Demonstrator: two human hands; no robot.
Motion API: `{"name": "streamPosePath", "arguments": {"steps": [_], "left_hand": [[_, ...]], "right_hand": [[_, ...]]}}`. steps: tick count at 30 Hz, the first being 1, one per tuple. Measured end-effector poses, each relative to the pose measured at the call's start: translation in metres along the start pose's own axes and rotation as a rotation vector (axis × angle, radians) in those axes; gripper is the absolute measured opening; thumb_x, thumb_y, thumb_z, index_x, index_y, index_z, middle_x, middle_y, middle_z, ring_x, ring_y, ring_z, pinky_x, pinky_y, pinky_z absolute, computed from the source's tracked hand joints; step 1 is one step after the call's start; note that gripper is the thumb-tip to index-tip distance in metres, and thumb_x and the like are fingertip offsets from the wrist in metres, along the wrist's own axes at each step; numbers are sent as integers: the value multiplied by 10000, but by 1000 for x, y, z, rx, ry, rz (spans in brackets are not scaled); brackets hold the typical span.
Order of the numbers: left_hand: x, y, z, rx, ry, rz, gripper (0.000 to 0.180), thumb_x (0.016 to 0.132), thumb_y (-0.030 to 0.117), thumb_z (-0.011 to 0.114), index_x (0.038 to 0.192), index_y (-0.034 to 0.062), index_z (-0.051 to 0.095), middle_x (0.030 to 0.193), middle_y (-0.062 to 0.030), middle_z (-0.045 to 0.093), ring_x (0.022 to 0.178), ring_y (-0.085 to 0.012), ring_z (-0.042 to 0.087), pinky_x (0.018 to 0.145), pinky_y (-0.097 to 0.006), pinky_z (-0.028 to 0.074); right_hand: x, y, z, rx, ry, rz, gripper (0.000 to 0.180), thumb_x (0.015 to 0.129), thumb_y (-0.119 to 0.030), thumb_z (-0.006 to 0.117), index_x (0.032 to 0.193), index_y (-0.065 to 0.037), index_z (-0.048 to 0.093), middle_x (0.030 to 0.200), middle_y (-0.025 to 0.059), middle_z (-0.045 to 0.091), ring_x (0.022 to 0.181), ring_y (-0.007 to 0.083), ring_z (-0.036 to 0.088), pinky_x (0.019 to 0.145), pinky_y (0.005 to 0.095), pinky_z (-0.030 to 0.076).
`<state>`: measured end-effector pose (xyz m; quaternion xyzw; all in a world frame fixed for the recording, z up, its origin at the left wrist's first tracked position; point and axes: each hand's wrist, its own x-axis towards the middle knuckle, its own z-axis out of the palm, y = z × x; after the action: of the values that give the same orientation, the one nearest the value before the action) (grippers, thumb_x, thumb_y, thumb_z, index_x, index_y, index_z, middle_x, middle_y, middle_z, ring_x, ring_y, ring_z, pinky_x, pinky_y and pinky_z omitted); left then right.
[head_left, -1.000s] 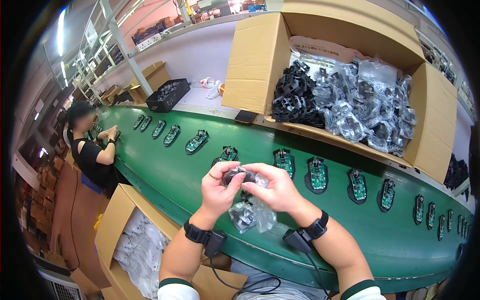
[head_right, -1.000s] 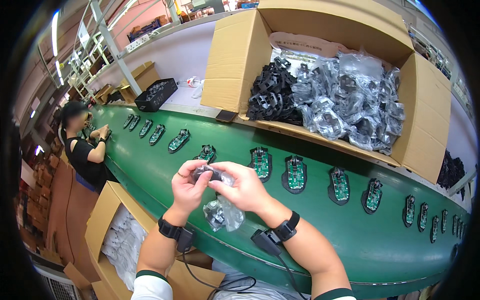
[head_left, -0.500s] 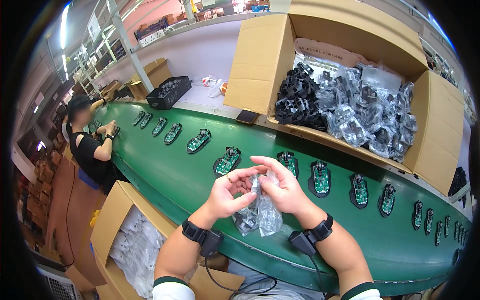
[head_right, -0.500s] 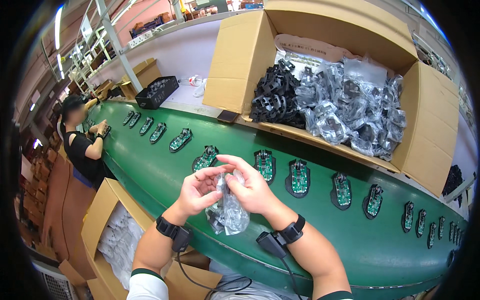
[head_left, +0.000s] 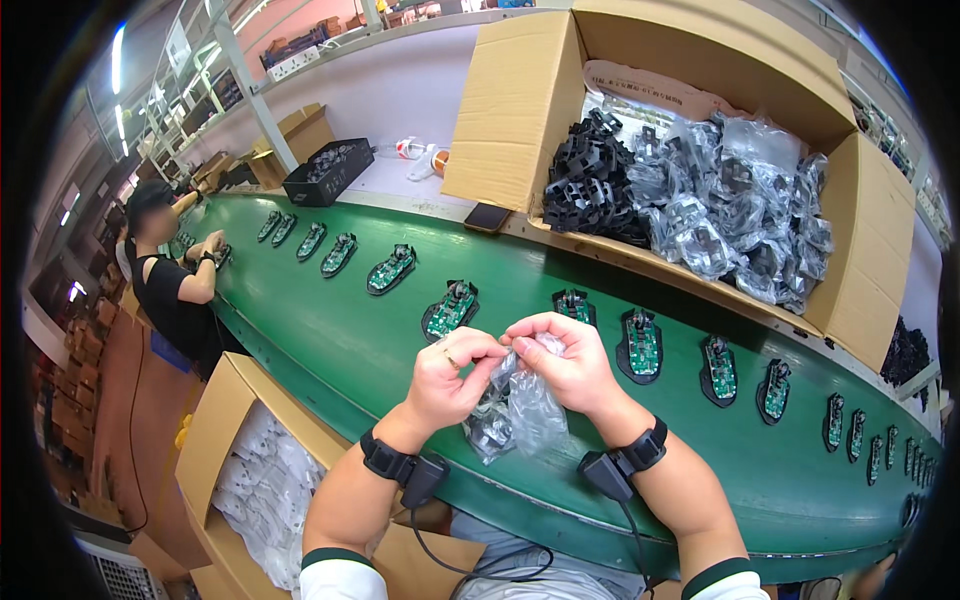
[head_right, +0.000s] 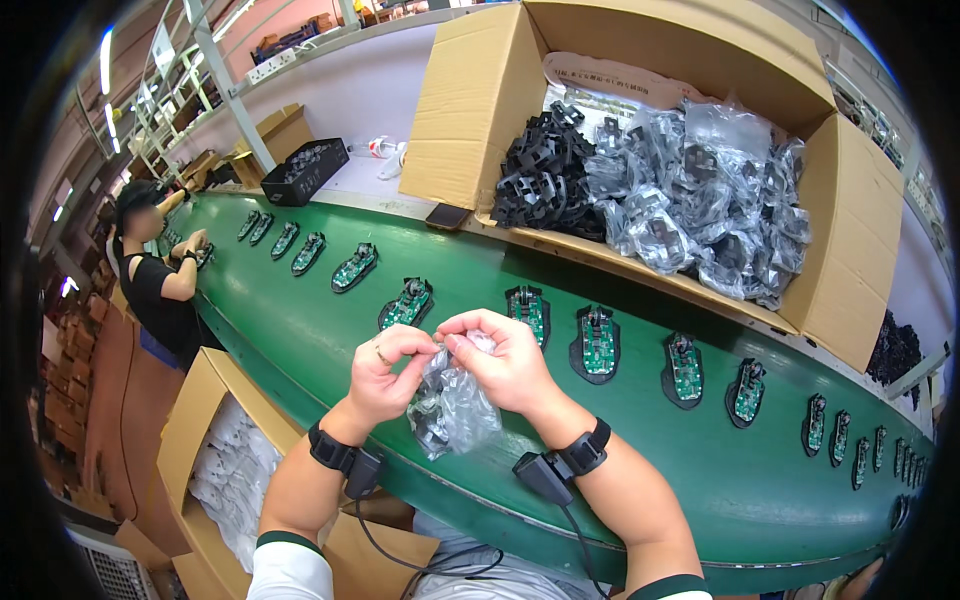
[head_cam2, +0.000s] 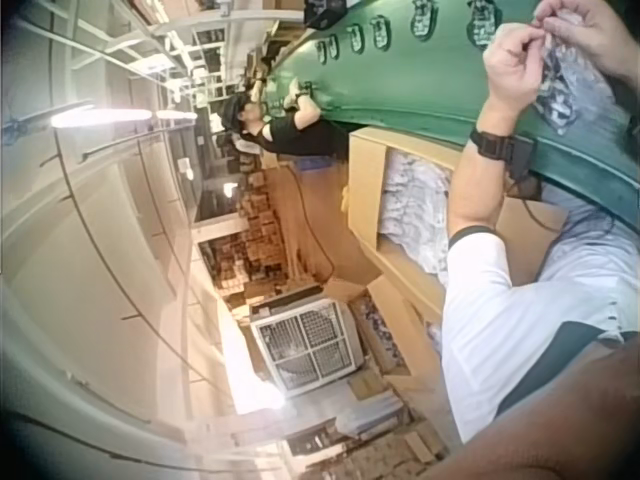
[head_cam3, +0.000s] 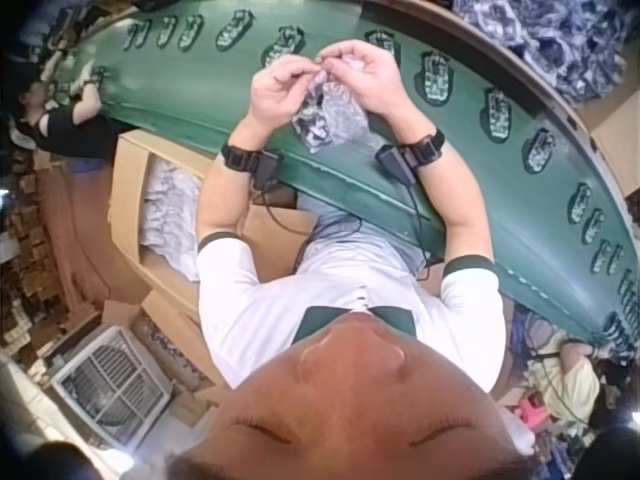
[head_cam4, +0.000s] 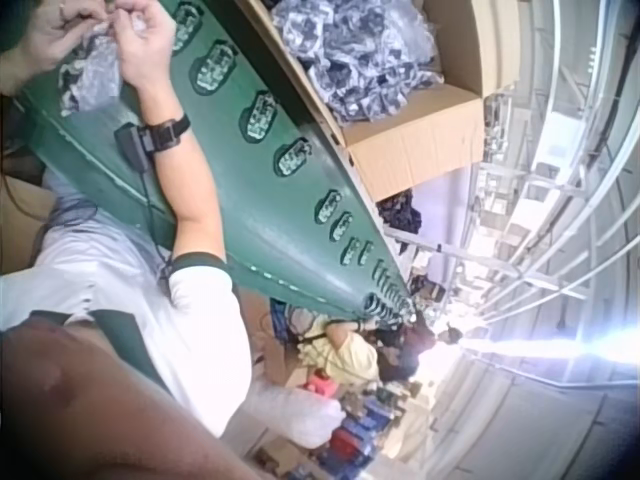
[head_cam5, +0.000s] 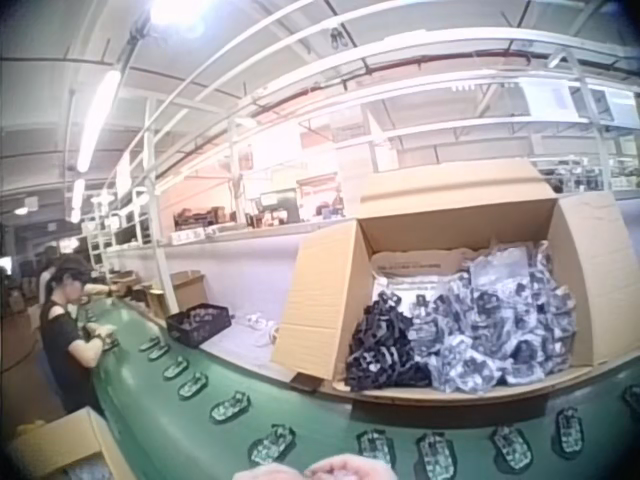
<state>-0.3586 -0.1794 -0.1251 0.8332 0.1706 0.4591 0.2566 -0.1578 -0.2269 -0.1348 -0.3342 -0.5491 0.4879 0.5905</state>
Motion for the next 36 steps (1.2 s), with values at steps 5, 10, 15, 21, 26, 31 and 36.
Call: {"name": "streamPosePath", "arguments": {"steps": [5, 10, 15, 21, 26, 31, 36], "left_hand": [[1, 1, 2, 5, 114, 2, 176, 851, -119, 580, 979, 2, 588, 1103, -180, 678, 1017, -284, 670, 902, -362, 531], [0, -3, 4, -97, 109, -4, 215, 867, -138, 555, 1025, 6, 571, 1113, -184, 668, 1012, -295, 669, 891, -367, 536], [2, -2, 5, 75, 14, 133, 242, 859, -148, 590, 1029, 23, 582, 1039, -162, 679, 926, -284, 677, 818, -354, 550], [0, 1, 9, 20, 52, 43, 207, 895, -130, 574, 1037, 20, 562, 1066, -175, 692, 945, -260, 694, 832, -362, 560], [0, -8, 3, -44, 170, 6, 141, 895, -91, 539, 1003, -1, 526, 1085, -194, 702, 960, -220, 695, 849, -349, 558], [6, -6, -5, 87, 221, -175, 55, 834, -30, 564, 850, 15, 538, 795, -76, 656, 702, -116, 614, 658, -251, 498], [8, -20, -27, -288, 19, -811, 48, 818, 27, 580, 774, 29, 562, 614, 7, 552, 518, -61, 498, 472, -223, 395]], "right_hand": [[-1, -6, -1, -89, 92, 13, 192, 976, -103, 663, 1134, 4, 682, 981, 48, 734, 801, 63, 641, 714, 237, 530], [0, -9, -2, -339, 82, -243, 270, 945, -86, 682, 1206, -19, 674, 974, 71, 744, 826, 148, 681, 783, 294, 552], [-4, -6, -4, -403, -8, -228, 214, 919, -98, 702, 1122, -32, 727, 938, 98, 746, 883, 207, 716, 813, 316, 553], [-8, -18, -8, -576, 66, -168, 115, 929, -79, 681, 1012, -4, 707, 973, 118, 752, 872, 200, 719, 793, 329, 558], [-7, -22, -14, -403, 193, -128, 95, 947, -69, 644, 1013, -3, 624, 917, 146, 739, 851, 182, 712, 747, 337, 550], [-9, -34, -22, -618, 233, -122, 80, 943, -70, 652, 1000, -17, 635, 808, 90, 702, 705, 158, 653, 639, 324, 507], [-11, -36, -29, -660, 297, -240, 85, 929, -42, 665, 1008, -19, 644, 840, 96, 711, 716, 170, 665, 661, 307, 521]]}}
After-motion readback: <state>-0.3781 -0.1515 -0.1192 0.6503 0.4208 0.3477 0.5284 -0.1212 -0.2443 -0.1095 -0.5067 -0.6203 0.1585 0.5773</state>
